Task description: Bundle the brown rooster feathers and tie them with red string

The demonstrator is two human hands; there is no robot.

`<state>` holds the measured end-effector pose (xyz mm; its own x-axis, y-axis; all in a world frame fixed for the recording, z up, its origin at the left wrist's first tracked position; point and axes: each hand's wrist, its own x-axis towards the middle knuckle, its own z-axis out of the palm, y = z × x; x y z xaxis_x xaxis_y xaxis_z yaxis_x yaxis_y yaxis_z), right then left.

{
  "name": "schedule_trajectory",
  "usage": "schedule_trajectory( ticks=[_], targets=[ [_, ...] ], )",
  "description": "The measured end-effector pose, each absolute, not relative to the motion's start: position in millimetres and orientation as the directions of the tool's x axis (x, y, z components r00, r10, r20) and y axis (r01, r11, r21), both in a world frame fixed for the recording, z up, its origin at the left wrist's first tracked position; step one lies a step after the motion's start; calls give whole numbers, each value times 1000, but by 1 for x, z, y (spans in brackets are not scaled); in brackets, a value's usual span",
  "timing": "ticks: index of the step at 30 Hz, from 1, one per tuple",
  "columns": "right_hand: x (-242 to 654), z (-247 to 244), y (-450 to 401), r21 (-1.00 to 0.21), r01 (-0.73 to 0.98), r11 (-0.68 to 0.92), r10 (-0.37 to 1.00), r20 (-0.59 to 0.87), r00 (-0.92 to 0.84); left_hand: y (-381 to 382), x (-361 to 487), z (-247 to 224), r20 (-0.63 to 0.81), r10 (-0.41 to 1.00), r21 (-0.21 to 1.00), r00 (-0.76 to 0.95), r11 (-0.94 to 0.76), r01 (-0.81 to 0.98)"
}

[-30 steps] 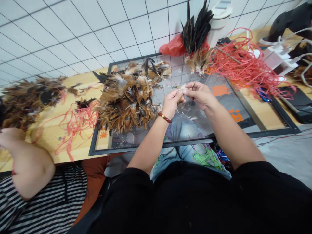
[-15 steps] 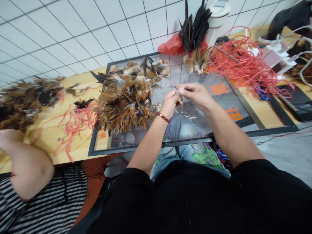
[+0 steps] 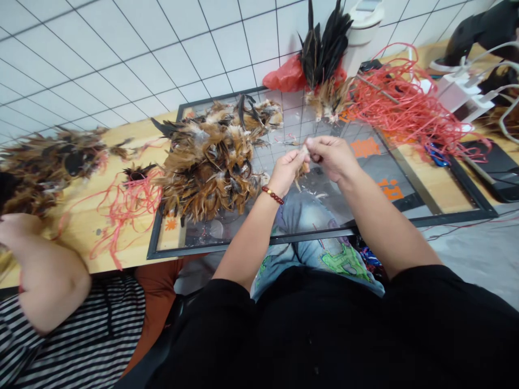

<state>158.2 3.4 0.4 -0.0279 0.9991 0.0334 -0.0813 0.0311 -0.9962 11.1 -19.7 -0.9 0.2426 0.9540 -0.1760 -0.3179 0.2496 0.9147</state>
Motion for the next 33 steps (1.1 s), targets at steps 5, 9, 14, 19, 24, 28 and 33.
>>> schedule_trajectory(
  ticks=[5, 9, 14, 19, 24, 28, 33],
  targets=[
    [178, -8, 17, -966, 229, 121, 968, 166, 190, -11, 3, 6, -211, 978, 842, -8, 177, -510],
    [180, -18, 16, -720, 690, 74, 976, 195, 99, -7, 0, 6, -212, 973, 819, -87, 128, -559],
    [165, -22, 8, -438, 898, 43, 995, 97, 0, -5, 1, 3, -202, 970, 795, -134, 83, -602],
    [156, -21, 9, -582, 794, 173, 964, 265, -16, -5, 6, -2, -261, 958, 796, -119, 144, -589],
    [152, -20, 4, -595, 735, 325, 905, 420, -61, -5, 9, -7, -293, 954, 792, -66, 204, -575],
    [157, -21, 2, -489, 859, 153, 960, 279, -12, -5, 7, -7, -291, 951, 800, -102, 183, -571],
    [160, -24, 7, -364, 930, 44, 995, 95, -10, -7, 8, -4, -324, 940, 801, -105, 214, -559]
  ],
)
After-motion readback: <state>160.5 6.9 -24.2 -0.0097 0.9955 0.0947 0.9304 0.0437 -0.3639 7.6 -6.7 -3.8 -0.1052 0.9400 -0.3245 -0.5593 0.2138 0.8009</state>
